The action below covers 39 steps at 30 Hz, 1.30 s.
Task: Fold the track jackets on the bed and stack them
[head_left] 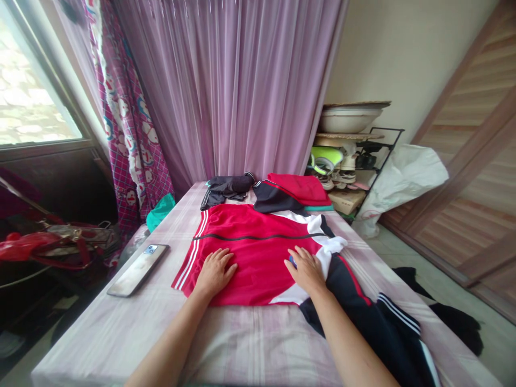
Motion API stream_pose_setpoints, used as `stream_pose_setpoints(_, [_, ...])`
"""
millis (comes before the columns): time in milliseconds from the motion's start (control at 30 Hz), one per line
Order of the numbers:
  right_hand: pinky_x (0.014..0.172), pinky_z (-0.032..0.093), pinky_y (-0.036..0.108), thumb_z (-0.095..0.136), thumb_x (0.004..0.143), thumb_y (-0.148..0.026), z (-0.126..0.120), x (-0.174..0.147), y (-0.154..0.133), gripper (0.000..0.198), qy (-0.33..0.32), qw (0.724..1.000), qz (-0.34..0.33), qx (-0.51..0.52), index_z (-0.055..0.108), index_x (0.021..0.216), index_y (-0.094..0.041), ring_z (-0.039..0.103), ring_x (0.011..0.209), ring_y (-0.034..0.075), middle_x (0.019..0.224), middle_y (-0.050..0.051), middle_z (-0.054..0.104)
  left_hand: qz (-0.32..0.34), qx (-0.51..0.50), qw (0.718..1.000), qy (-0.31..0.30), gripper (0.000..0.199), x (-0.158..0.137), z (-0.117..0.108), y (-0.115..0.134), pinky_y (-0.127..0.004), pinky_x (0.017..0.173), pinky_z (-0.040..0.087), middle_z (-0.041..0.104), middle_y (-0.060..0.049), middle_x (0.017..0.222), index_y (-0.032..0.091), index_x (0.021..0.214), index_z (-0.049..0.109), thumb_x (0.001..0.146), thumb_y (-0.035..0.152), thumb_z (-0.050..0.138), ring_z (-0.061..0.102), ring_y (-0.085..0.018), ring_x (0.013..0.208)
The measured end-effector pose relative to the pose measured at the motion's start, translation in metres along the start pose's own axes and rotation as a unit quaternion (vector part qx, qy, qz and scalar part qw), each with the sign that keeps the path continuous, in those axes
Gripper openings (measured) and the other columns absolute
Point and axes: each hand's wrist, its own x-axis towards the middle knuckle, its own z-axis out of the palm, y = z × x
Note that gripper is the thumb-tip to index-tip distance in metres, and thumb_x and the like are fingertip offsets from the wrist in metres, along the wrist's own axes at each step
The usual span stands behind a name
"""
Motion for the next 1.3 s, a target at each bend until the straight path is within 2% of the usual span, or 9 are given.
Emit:
stream_pose_setpoints(167, [0.108, 0.034, 0.046, 0.048, 0.094, -0.038, 0.006, 0.001, 0.004, 0.044, 0.024, 1.000, -0.011, 0.004, 0.062, 0.133, -0.023, 0.047, 0.133, 0.027, 0.144, 0.012, 0.055, 0.020, -0.001, 0.999, 0.027, 0.042, 0.001, 0.004, -0.004, -0.052, 0.111, 0.040, 0.063, -0.012, 0.136, 0.020, 0.124, 0.066, 0.095, 0.045, 0.050, 0.054, -0.029, 0.130])
stream_pose_setpoints(533, [0.111, 0.032, 0.045, 0.050, 0.093, -0.035, 0.001, 0.000, 0.003, 0.043, 0.013, 0.999, -0.009, 0.035, 0.063, 0.132, -0.021, 0.045, 0.136, 0.027, 0.145, 0.012, 0.054, 0.046, -0.008, 0.997, 0.057, 0.038, 0.000, 0.005, -0.007, -0.049, 0.108, 0.044, 0.066, -0.011, 0.131, 0.019, 0.119, 0.068, 0.095, 0.043, 0.050, 0.058, -0.026, 0.124])
stream_pose_setpoints(767, [0.110, 0.033, 0.047, 0.050, 0.093, -0.034, 0.002, 0.001, 0.005, 0.041, 0.021, 0.999, -0.014, 0.046, 0.064, 0.130, -0.025, 0.046, 0.134, 0.027, 0.144, 0.011, 0.056, 0.052, -0.004, 0.997, 0.052, 0.038, 0.001, 0.004, -0.008, -0.048, 0.107, 0.045, 0.066, -0.012, 0.130, 0.019, 0.118, 0.069, 0.096, 0.042, 0.049, 0.059, -0.026, 0.123])
stream_pose_setpoints(1300, [0.110, 0.034, 0.043, 0.051, 0.093, -0.031, -0.006, -0.001, 0.004, 0.039, 0.010, 0.998, -0.024, 0.049, 0.064, 0.129, -0.021, 0.047, 0.134, 0.025, 0.144, 0.012, 0.056, 0.060, -0.011, 0.996, 0.065, 0.033, -0.005, -0.003, -0.002, -0.043, 0.104, 0.049, 0.072, -0.009, 0.121, 0.019, 0.113, 0.070, 0.095, 0.038, 0.049, 0.064, -0.024, 0.115])
